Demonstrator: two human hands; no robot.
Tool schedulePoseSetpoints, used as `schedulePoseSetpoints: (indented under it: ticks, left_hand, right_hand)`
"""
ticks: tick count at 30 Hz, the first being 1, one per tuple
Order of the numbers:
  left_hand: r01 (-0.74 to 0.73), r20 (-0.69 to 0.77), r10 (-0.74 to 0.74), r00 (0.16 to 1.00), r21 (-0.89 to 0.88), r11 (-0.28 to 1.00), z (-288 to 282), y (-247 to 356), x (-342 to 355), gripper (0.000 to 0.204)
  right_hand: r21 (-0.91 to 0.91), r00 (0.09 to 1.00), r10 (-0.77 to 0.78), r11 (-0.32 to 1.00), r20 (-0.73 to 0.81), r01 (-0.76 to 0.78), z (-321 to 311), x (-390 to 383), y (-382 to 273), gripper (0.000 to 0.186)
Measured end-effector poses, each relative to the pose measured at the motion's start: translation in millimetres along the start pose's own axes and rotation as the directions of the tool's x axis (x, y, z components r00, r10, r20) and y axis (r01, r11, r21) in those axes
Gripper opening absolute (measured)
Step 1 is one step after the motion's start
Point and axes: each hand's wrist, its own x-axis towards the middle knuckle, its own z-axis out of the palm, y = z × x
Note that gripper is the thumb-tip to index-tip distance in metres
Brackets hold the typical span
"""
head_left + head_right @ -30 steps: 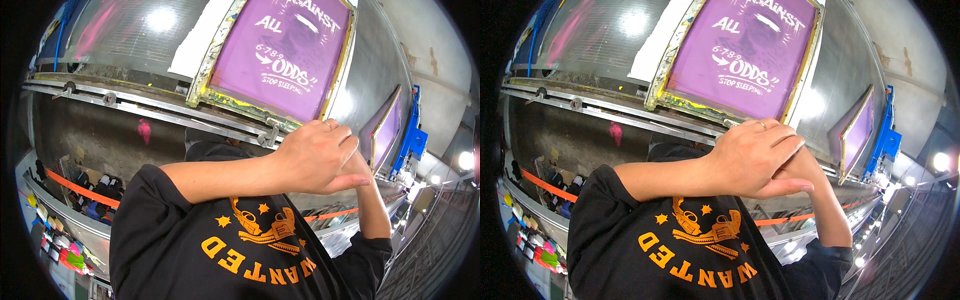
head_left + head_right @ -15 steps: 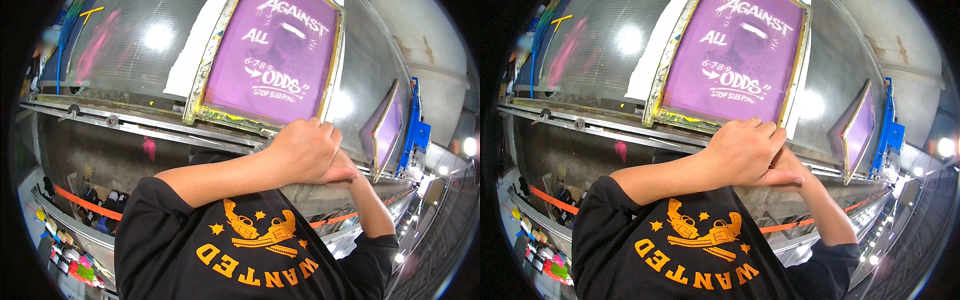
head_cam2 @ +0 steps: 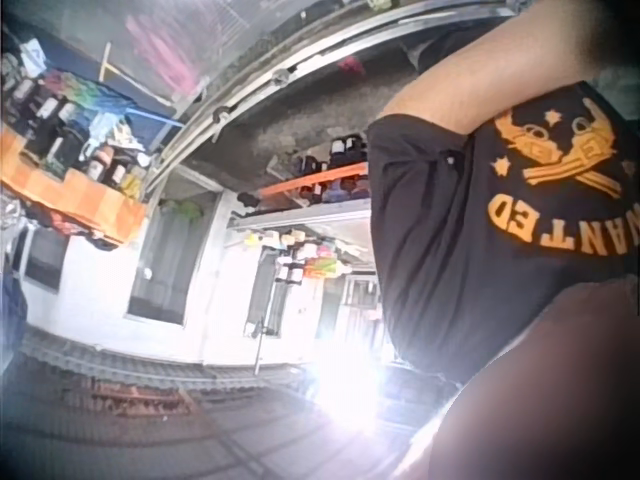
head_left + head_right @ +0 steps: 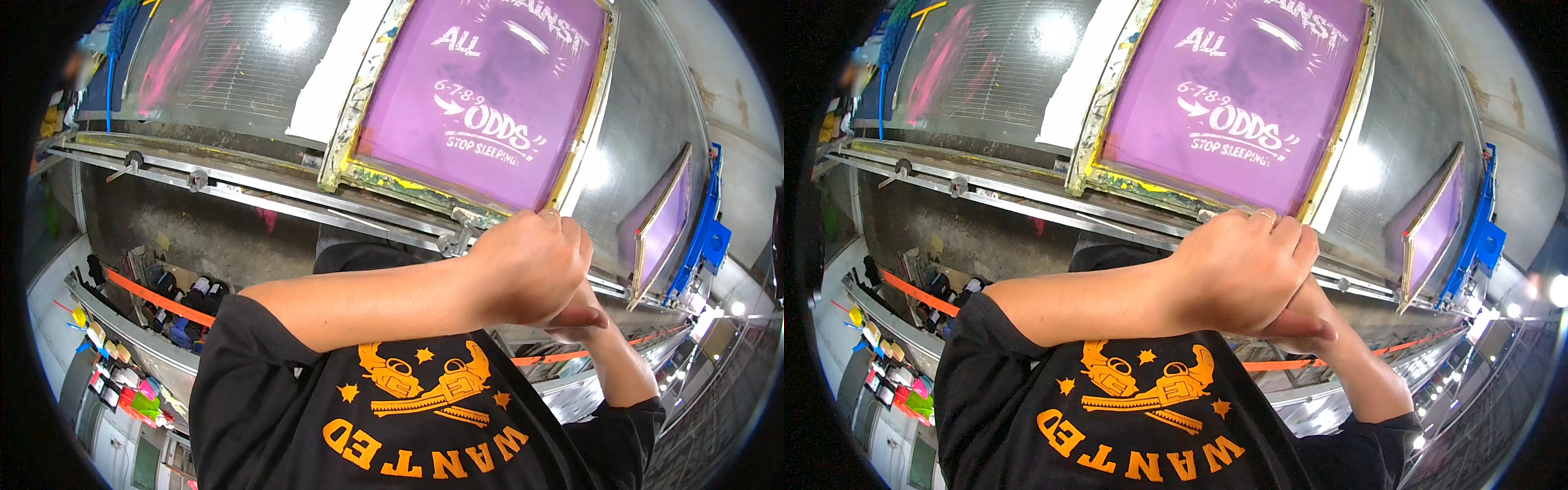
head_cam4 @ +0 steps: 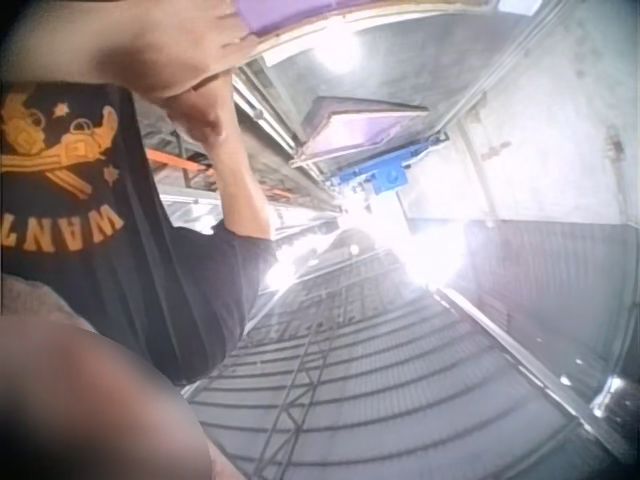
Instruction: The person carries a purple screen-printing frame to a press, places a white t-shirt on the platen, aligns the screen, and uses a yellow squeegee to pull ink across the screen. The person repeats the alignment and squeegee strokes several times.
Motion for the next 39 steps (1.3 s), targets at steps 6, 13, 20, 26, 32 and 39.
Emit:
schedulePoseSetpoints:
  ticks: [6,13,20,26,32,39]
  left_hand:
    - [-0.015,0.182,0.013,0.983,0.01,1.0,-4.9,5.6,8.2,0.084]
    - [-0.312,-0.344,0.148,0.927,-0.49,0.814,-8.3,-21.2,-16.1,0.074]
    - [0.15,-0.074,-0.139,0.987,0.164,0.975,45.2,-147.9,-131.9,0.066]
    - [0.045,0.154,-0.103,0.983,0.339,0.94,47.9,-169.8,-178.6,0.086]
    - [0.071,0.168,-0.133,0.977,0.333,0.94,46.5,-163.3,-173.9,0.082]
    - [0.068,0.166,-0.127,0.978,0.323,0.944,46.9,-161.9,-173.0,0.078]
  right_hand:
    - [-0.035,0.928,-0.215,0.976,-0.304,0.214,20.8,-0.6,10.0,0.048]
    - [-0.223,0.977,0.023,0.972,-0.213,-0.072,14.5,-10.0,-35.8,0.035]
    - [-0.026,0.875,-0.213,0.974,-0.435,0.224,27.4,-66.0,-33.4,0.037]
    - [0.103,0.773,-0.117,0.968,-0.624,0.229,30.6,-81.9,3.2,0.052]
    - [0.24,0.766,0.019,0.954,-0.643,0.178,42.3,-72.3,35.2,0.052]
    - [0.206,0.746,0.009,0.963,-0.666,0.172,45.0,-68.1,49.6,0.052]
